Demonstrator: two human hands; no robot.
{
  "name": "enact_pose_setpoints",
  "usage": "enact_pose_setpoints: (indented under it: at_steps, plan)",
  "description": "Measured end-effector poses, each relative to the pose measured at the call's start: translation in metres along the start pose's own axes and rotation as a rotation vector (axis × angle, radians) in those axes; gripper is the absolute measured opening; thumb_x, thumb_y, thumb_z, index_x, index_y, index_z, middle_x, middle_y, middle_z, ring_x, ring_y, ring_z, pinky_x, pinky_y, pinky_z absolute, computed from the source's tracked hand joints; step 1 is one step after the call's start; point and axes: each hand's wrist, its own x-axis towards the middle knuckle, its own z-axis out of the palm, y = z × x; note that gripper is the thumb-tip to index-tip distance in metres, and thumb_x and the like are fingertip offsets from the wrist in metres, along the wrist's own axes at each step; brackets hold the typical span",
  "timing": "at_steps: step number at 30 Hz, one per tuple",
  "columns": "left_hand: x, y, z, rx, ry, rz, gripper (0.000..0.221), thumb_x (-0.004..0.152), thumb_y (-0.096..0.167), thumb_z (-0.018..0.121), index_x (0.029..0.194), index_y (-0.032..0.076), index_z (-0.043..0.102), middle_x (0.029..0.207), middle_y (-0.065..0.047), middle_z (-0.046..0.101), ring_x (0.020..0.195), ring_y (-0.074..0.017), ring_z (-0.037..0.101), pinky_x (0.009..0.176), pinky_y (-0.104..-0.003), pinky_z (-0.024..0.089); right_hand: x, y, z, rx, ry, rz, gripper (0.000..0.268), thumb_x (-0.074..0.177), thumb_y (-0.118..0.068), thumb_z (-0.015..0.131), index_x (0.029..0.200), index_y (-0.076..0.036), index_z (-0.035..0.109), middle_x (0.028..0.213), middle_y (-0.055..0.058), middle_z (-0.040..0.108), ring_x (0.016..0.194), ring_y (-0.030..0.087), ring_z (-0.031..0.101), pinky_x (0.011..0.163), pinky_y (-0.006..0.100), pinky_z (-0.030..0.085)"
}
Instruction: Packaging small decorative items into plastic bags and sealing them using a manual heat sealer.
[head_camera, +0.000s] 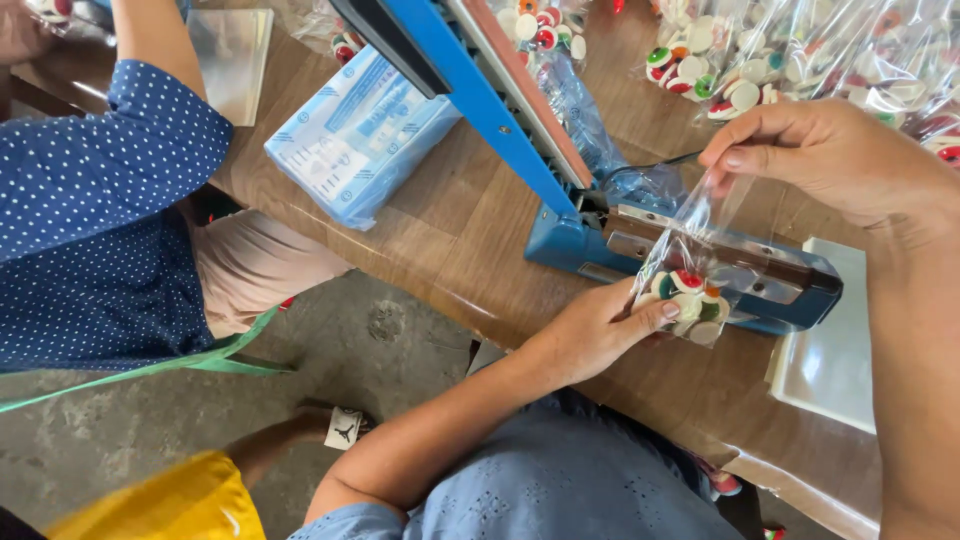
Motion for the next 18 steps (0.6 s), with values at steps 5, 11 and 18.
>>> enact_pose_setpoints:
  at_steps: [5,11,18]
  plan:
    - [-0.006,0.048,-0.009,0.203,-0.106,-0.084,0.035,0.104,0.046,0.045,0.086,0.015,0.045,0.069,0.003,0.04,0.061,-0.0127,0.038,0.058,-0.033,0.028,-0.029,0.01,-0.019,0.038,0.041,-0.074,0.018,0.102,0.003,0.056,0.111,0.006,0.072,0.096,0.023,0.074,0.091,0.032,0.076,0.091,0.041,0.062]
    - [-0.008,0.082,-0.003,0.423,-0.147,0.064,0.044,0.101,0.041,0.045,0.134,0.015,0.057,0.101,-0.005,0.076,0.085,-0.0281,0.072,0.069,-0.039,0.047,-0.092,0.0,-0.036,0.064,0.235,-0.24,0.015,0.1,0.008,0.058,0.112,0.012,0.066,0.092,0.026,0.072,0.084,0.03,0.075,0.088,0.036,0.064]
    - [0.026,0.035,0.036,-0.343,-0.558,-0.04,0.058,0.101,0.024,0.057,0.154,0.008,0.041,0.145,-0.013,0.06,0.127,-0.0174,0.06,0.11,-0.033,0.05,-0.183,0.008,-0.095,-0.179,0.494,-0.037,0.022,0.103,0.001,0.059,0.121,0.006,0.07,0.098,0.02,0.075,0.083,0.025,0.069,0.07,0.03,0.051]
